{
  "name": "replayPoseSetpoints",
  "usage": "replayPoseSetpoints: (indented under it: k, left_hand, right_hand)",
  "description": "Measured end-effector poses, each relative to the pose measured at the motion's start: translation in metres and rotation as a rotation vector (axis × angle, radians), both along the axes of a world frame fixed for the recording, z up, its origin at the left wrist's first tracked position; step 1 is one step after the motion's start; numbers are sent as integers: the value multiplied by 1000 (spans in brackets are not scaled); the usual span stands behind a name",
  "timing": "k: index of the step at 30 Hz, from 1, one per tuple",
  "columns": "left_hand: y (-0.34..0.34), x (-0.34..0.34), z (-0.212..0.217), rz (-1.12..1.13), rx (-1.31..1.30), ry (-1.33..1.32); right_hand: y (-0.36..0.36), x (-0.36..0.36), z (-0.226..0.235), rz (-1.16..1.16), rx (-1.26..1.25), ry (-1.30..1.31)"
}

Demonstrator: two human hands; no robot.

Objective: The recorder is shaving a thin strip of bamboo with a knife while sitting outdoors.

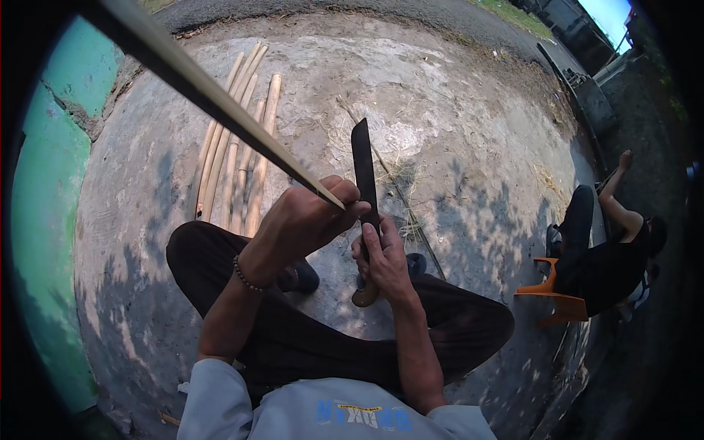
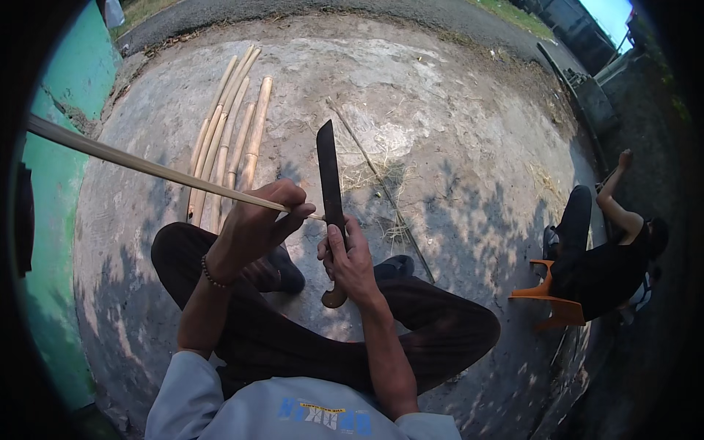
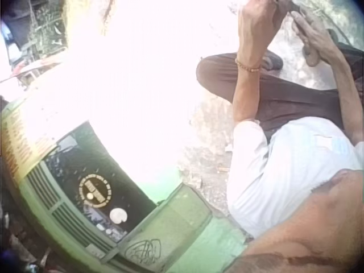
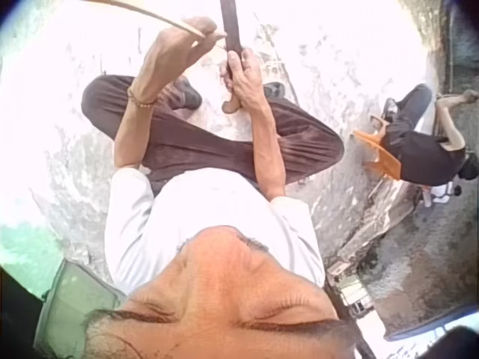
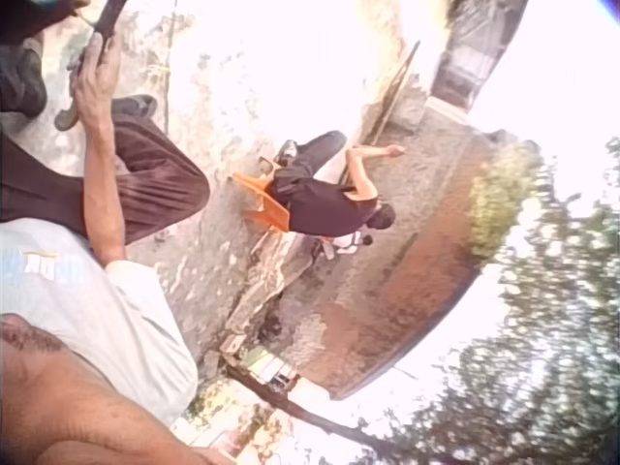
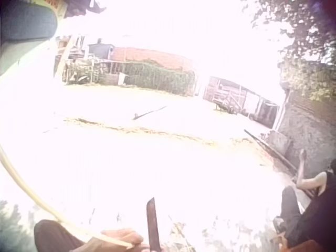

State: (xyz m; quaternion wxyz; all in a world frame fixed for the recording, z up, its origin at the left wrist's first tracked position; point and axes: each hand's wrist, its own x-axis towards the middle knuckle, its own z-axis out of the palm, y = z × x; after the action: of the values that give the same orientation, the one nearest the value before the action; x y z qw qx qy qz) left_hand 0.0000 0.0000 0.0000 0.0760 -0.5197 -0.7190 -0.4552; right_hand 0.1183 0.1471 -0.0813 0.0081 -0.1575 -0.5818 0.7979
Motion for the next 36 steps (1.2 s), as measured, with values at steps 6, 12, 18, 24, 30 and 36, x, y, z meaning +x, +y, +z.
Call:
replayPoseSetpoints:
  k: [6,12,18,24,30,36]
  left_hand:
    - [7,-1,-4,83,57,-10]
    - [5,-3,-2,79,-5,-4]
    - [10,-2,-2,57,18,-8]
    - [7,-7,-7,88,28,26]
    - [4,-5,-4,69,-12,-43]
    - [7,-2,3,41,-7,-14]
  right_hand:
    - [0,3,-4,-26,96,-7]
    - [4,8,10,-58,50,21]
    - [3,2,4,12,108,44]
    - [-5,-4,5,14,43,80]
    - [-6,-3,5,12,-6,97]
    - [-7,-3,-5,-50,128,79]
